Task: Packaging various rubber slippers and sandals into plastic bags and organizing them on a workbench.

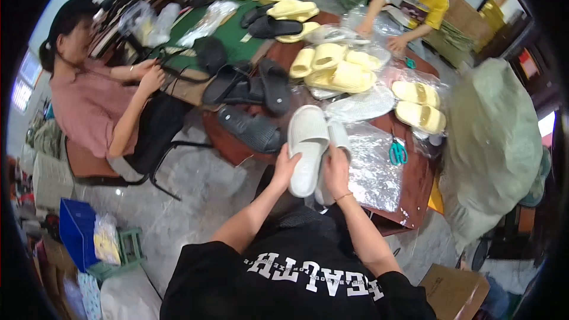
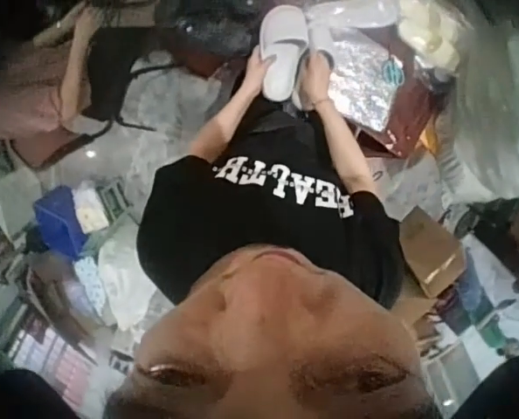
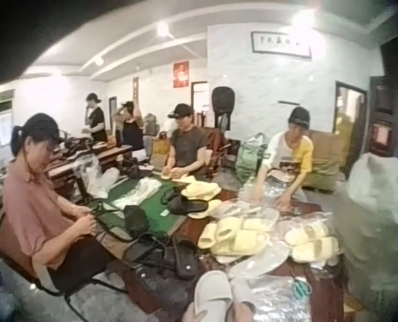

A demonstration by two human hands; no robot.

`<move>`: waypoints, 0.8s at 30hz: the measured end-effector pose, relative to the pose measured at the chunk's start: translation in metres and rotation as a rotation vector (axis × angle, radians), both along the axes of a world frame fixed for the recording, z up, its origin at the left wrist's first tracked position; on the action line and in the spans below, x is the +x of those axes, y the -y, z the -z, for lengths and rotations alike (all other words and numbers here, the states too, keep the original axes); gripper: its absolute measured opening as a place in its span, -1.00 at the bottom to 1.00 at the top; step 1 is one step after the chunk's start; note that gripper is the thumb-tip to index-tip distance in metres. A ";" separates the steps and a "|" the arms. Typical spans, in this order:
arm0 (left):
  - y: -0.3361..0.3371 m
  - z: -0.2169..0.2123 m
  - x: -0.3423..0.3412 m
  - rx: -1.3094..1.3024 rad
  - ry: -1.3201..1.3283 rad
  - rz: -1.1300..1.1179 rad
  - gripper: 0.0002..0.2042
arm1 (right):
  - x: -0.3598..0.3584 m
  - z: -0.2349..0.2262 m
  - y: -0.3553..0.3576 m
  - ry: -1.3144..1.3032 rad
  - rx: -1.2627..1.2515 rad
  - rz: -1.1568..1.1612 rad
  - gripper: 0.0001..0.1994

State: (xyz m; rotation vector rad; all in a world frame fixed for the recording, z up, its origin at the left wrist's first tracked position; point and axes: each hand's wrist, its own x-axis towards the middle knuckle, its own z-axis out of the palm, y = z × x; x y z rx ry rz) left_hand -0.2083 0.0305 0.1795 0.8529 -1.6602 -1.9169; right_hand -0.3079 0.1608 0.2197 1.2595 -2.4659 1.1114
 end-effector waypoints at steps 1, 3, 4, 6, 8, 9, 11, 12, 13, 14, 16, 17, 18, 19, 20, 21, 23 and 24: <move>-0.003 -0.011 -0.003 -0.092 0.119 0.009 -0.41 | 0.001 0.005 -0.002 0.096 0.004 0.033 -0.64; 0.006 0.018 0.005 -0.566 0.184 -0.051 -0.21 | 0.007 0.009 0.003 0.225 -0.004 -0.037 -0.54; 0.003 0.011 0.003 -0.485 0.234 -0.016 -0.19 | 0.008 0.011 -0.001 0.222 -0.021 -0.062 -0.53; 0.000 0.017 0.005 -0.689 0.280 -0.045 -0.21 | 0.016 0.023 0.000 0.177 -0.023 -0.033 -0.49; -0.017 0.003 0.008 -0.974 0.388 -0.073 -0.21 | 0.018 0.016 -0.004 0.331 0.020 -0.066 -0.46; -0.018 0.014 0.003 -0.921 0.295 -0.062 -0.20 | 0.018 0.020 -0.004 0.307 -0.008 -0.081 -0.46; -0.026 0.001 -0.003 -0.920 0.341 -0.077 -0.19 | 0.018 0.016 -0.005 0.344 -0.030 -0.111 -0.46; -0.030 -0.005 -0.005 -0.913 0.387 -0.091 -0.18 | 0.017 0.016 -0.004 0.342 -0.031 -0.114 -0.46; -0.035 -0.014 -0.008 -0.942 0.448 -0.107 -0.16 | 0.018 0.016 -0.004 0.356 -0.034 -0.115 -0.46; -0.037 -0.019 -0.009 -0.940 0.445 -0.109 -0.16 | 0.019 0.016 -0.005 0.370 -0.038 -0.115 -0.46; -0.039 -0.029 -0.010 -0.986 0.448 -0.157 -0.14 | 0.017 0.015 -0.007 0.332 -0.006 -0.113 -0.46; -0.044 -0.036 -0.010 -0.995 0.432 -0.228 -0.23 | 0.017 0.015 -0.009 0.330 -0.009 -0.122 -0.46; -0.046 -0.032 -0.008 -0.993 0.429 -0.228 -0.23 | 0.017 0.015 -0.011 0.329 -0.011 -0.131 -0.45; -0.045 -0.025 -0.005 -0.902 0.421 -0.193 -0.32 | 0.017 0.015 -0.011 0.342 -0.036 -0.137 -0.46; -0.045 -0.015 -0.002 -0.808 0.414 -0.153 -0.41 | 0.017 0.016 -0.011 0.341 -0.035 -0.140 -0.46; -0.044 -0.003 -0.002 -0.903 0.396 -0.133 -0.53 | 0.018 0.017 -0.011 0.341 -0.026 -0.130 -0.45; -0.044 0.003 -0.006 -0.990 0.456 -0.065 -0.55 | 0.020 0.013 -0.013 0.346 -0.012 -0.114 -0.45; -0.043 0.005 -0.009 -1.078 0.515 0.003 -0.56 | 0.022 0.012 -0.015 0.405 0.000 -0.140 -0.44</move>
